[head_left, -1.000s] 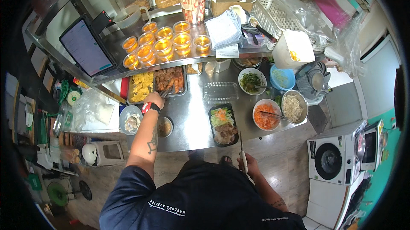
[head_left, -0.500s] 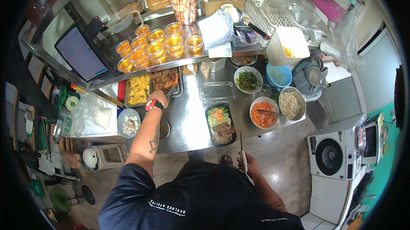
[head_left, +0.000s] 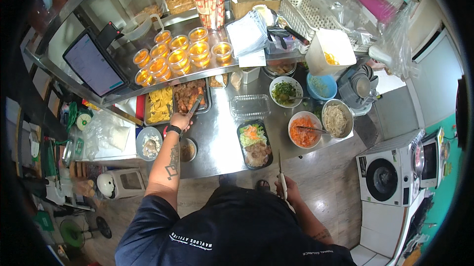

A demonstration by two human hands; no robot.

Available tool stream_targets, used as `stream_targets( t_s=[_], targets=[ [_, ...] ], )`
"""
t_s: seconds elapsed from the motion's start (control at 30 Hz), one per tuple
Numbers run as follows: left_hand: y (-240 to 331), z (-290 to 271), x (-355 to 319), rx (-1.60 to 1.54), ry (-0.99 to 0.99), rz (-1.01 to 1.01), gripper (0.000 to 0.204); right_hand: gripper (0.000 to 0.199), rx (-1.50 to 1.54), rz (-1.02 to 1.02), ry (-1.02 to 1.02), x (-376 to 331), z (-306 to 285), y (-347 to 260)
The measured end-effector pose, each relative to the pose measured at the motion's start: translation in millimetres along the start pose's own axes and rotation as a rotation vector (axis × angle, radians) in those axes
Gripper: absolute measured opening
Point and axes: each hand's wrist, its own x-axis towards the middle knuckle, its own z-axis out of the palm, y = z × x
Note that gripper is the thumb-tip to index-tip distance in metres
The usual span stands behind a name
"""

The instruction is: The person assembles a bento box by layering rice, vegetables, meat, and egg using tongs and scissors. They arrange the ingredients in a rectangular container and then close the lid.

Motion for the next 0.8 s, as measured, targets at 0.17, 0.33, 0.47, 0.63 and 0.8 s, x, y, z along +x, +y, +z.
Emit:
stream_targets(
  t_s=[0.17,0.33,0.47,0.63,0.8],
  targets=[
    [8.5,-2.1,-7.7,0.149,-0.051,-0.033,0.045,0.054,-0.089,0.008,-0.058,13.4,-5.3,10.1],
    [17.5,-5.7,10.9,0.546,-0.037,0.06,0.057,0.057,-0.102,-0.017,-0.084,25.6,-7.4,0.1],
    [13.3,-6.3,17.6,0.829,0.202,0.293,0.057,0.058,-0.066,-0.058,-0.078,28.1,-8.9,-4.5],
    [30.8,-6.8,26.1,0.88,0.013,0.245,0.062,0.051,-0.08,-0.026,-0.017,27.3,-9.3,13.6],
    [21.1,-6.8,37.3,0.784,-0.007,0.22,0.045,0.052,-0.002,0.017,-0.011,18.3,-5.1,24.2]
  ],
)
